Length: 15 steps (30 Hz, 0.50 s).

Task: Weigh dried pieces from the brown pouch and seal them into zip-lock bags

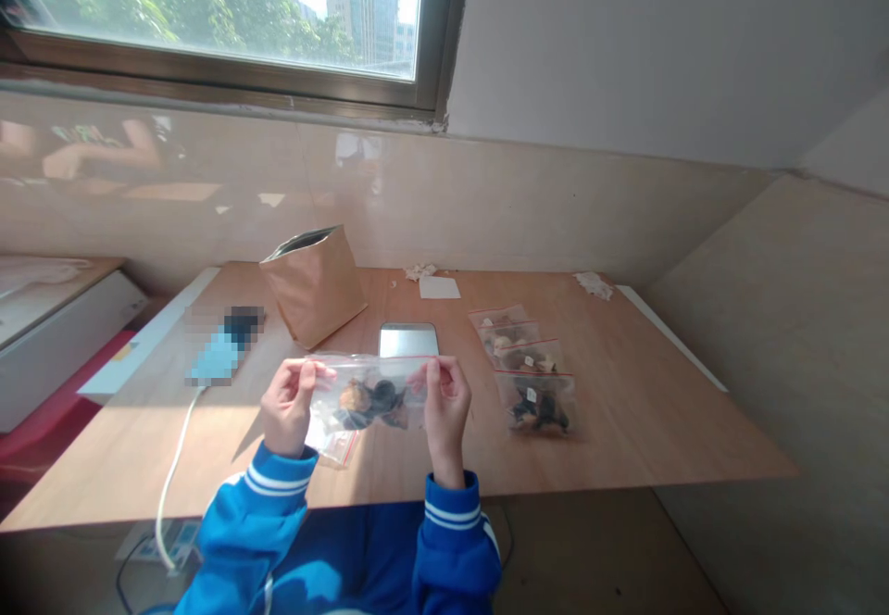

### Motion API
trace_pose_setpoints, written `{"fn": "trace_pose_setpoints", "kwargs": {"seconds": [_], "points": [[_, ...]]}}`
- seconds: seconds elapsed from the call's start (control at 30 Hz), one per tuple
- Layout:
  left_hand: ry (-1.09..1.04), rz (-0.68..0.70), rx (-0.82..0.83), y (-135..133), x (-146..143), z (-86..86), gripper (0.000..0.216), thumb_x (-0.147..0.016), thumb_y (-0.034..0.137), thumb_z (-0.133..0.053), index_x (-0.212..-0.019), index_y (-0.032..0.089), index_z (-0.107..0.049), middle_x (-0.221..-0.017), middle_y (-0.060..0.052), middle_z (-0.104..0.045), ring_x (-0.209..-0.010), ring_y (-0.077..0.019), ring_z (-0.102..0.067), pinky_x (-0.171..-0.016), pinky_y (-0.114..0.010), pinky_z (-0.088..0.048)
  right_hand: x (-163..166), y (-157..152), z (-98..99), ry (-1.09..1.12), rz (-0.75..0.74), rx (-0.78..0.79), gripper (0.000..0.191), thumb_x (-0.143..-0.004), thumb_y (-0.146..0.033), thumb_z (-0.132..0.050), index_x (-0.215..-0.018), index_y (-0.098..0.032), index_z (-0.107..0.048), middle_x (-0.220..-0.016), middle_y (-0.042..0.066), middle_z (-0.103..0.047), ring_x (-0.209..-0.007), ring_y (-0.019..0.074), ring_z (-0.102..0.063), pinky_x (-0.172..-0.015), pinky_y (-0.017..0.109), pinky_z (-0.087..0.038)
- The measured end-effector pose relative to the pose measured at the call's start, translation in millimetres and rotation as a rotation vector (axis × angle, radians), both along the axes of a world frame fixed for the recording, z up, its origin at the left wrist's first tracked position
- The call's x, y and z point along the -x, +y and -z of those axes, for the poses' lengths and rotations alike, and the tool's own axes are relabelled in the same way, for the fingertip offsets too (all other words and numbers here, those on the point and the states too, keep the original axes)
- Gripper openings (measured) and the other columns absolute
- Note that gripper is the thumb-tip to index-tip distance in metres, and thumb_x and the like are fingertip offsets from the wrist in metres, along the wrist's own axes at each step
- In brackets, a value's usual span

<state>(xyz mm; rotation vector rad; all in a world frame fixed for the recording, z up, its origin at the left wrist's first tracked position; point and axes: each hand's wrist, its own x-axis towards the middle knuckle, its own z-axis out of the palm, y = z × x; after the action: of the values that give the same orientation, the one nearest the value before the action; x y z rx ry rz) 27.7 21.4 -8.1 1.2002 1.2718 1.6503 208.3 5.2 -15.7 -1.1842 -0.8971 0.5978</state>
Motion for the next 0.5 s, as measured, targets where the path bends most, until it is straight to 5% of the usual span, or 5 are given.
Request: {"fn": "trace_pose_setpoints", "kwargs": {"seconds": [0.27, 0.5], "points": [[-0.150, 0.160, 0.025, 0, -8, -1.8, 0.036, -0.084, 0.051, -0.057, -0.088, 0.015, -0.060, -0.076, -0.004, -0.067, -0.064, -0.0142, -0.064, -0.060, -0.024, -0.052, 8, 3, -6.9, 0.100, 0.071, 0.009, 0.034, -0.087, -0.052, -0.054, -0.082, -0.018, -0.057, -0.063, -0.001, -0.063, -0.053, 0.0111, -0.052, -0.056, 0.024, -0.043], [-0.172, 0.078, 0.059, 0, -14, -4.8, 0.028, -0.077, 0.041, -0.069, -0.087, 0.017, -0.060, -0.071, 0.001, -0.063, -0.061, -0.0099, -0.059, -0.061, -0.020, -0.049, 9, 2, -8.2, 0.030, -0.071, 0.050, 0.035, -0.091, -0.051, -0.047, -0.094, -0.019, -0.060, -0.071, 0.001, -0.065, -0.061, 0.0133, -0.055, -0.062, 0.026, -0.045]]}}
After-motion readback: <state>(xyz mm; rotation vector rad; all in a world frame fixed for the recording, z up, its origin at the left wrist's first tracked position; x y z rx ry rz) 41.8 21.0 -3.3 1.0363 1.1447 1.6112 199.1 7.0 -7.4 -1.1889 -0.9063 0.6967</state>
